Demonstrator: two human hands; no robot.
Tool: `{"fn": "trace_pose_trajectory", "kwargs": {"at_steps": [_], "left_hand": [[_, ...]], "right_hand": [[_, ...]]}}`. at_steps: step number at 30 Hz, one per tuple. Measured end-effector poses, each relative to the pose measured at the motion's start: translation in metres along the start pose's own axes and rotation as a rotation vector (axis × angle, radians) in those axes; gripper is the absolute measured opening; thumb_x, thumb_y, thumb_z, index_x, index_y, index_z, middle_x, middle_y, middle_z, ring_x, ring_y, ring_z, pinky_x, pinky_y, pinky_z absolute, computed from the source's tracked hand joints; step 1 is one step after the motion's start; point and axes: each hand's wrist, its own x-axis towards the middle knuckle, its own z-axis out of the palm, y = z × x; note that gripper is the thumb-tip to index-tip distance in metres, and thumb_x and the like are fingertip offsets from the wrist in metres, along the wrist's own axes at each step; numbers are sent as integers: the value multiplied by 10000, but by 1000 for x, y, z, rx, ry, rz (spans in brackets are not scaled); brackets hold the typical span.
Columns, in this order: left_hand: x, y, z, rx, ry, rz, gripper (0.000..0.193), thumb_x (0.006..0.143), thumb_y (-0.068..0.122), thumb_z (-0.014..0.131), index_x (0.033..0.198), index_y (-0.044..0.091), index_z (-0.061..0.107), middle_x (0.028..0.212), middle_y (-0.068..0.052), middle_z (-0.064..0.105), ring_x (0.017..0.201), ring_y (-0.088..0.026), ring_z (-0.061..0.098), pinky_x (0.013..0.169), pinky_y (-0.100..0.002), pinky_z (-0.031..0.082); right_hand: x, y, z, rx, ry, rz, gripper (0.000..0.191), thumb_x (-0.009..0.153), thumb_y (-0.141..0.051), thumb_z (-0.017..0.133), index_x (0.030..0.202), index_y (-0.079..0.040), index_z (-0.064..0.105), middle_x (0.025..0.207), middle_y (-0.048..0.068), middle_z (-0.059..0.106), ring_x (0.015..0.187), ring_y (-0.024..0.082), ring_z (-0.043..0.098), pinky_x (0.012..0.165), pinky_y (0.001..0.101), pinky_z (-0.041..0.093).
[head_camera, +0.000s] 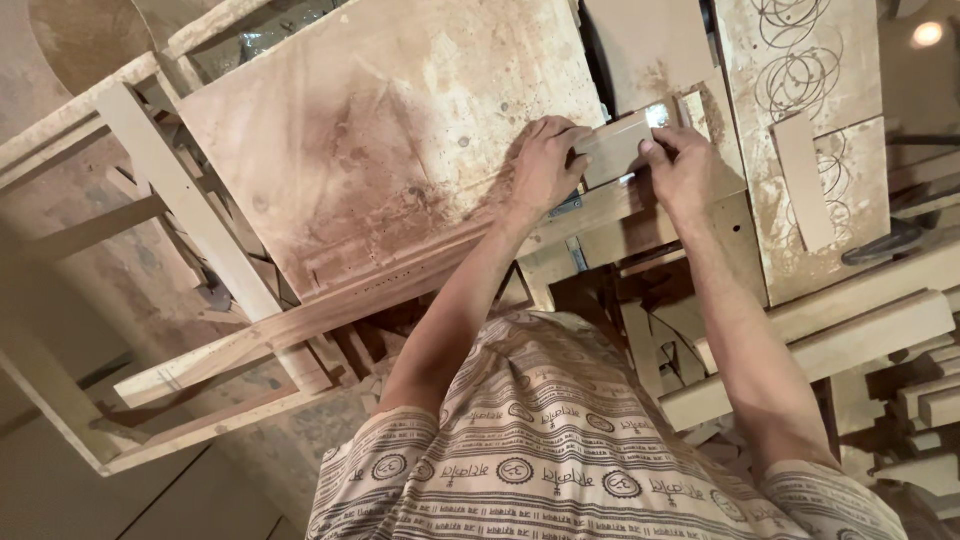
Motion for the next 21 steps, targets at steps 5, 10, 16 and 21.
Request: {"fn": "trace_pose_trajectory", "kwargs": {"at_steps": [5, 10, 16, 21], "left_hand": [[1, 2, -4, 7, -12, -47, 355, 783, 161, 809, 1123, 75, 752, 1105, -103, 677, 1135, -317, 593, 1025, -425, 466], [-1, 6, 2, 63, 64, -21, 448, 697, 272, 872, 1094, 97, 760, 1096, -102, 681, 1130, -323, 587, 1051, -460, 426], [-1, 6, 6, 90, 116, 18, 464, 687, 310, 889, 1088, 113, 763, 1102, -94, 671, 1127, -314, 581, 1090, -484, 399], [-1, 4, 11, 90, 107, -16, 443, 695, 317, 879, 1076, 125, 758, 1111, -94, 664, 1140, -314, 567, 1059, -467, 405]], "right_hand": [[-5, -6, 1, -107, 42, -73, 231, 918, -92, 810, 1119, 19, 784, 1139, 243, 737, 1080, 370, 689, 981, 430, 506], [-11, -4, 8, 123, 20, 198, 207, 951, -64, 735, 1142, 16, 729, 1042, 170, 750, 944, 232, 723, 850, 345, 561], [-16, -3, 25, 228, 151, 178, 98, 954, 10, 676, 1029, 40, 622, 976, 144, 680, 892, 222, 674, 818, 361, 547], [-29, -16, 33, 180, 237, 177, 89, 959, 15, 650, 1019, 23, 584, 994, 148, 670, 937, 243, 674, 876, 377, 528]]}}
